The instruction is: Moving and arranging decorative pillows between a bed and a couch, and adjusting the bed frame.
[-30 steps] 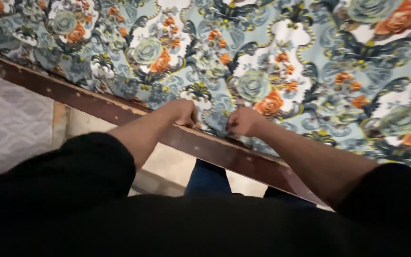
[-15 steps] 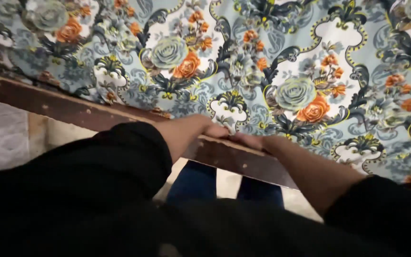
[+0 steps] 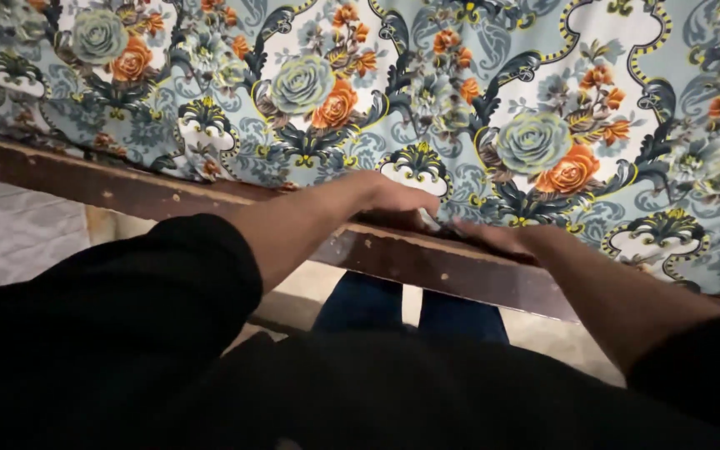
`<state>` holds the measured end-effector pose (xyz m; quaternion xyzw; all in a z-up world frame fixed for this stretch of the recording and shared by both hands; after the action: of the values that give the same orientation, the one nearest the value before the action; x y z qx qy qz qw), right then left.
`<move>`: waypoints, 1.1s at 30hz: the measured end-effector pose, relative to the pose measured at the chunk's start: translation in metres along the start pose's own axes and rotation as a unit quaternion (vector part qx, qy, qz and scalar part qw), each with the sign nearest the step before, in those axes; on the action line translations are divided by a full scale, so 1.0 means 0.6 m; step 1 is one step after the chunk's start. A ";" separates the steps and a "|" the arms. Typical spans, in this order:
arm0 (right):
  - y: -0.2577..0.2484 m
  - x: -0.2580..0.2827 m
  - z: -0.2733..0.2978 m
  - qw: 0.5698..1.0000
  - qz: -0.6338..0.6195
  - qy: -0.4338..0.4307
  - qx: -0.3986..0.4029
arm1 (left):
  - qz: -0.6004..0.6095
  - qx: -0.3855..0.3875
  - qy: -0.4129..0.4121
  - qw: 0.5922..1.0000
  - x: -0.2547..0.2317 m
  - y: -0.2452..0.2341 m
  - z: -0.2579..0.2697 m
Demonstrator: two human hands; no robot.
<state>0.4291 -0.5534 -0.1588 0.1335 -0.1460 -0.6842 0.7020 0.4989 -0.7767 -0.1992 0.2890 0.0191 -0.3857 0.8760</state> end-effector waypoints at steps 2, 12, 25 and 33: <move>-0.005 -0.011 -0.028 1.000 0.009 -0.007 0.004 | -0.012 -0.002 0.057 0.998 0.028 0.007 -0.078; -0.010 0.123 0.008 0.936 0.085 -0.249 -0.234 | -0.163 -0.343 0.104 0.919 0.157 -0.012 -0.004; 0.062 0.278 -0.049 0.757 0.255 -0.403 -0.446 | -0.353 -0.410 0.132 0.831 0.214 -0.070 0.159; 0.044 0.271 -0.205 0.923 0.186 -0.284 -0.180 | -0.267 -0.188 0.128 0.936 0.289 -0.077 0.034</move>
<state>0.5043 -0.7169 -0.2582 -0.2249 -0.2360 -0.5656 0.7575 0.5851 -0.9276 -0.2497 0.1503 0.2795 -0.5547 0.7691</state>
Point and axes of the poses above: each hand's wrist, its own z-axis away from the middle knuckle, its own y-axis out of the palm, x = y × z, the point moved 1 cm from there along -z, towards the middle knuckle, and after that the axes turned 6 degrees about x, right-handed, at the moved point
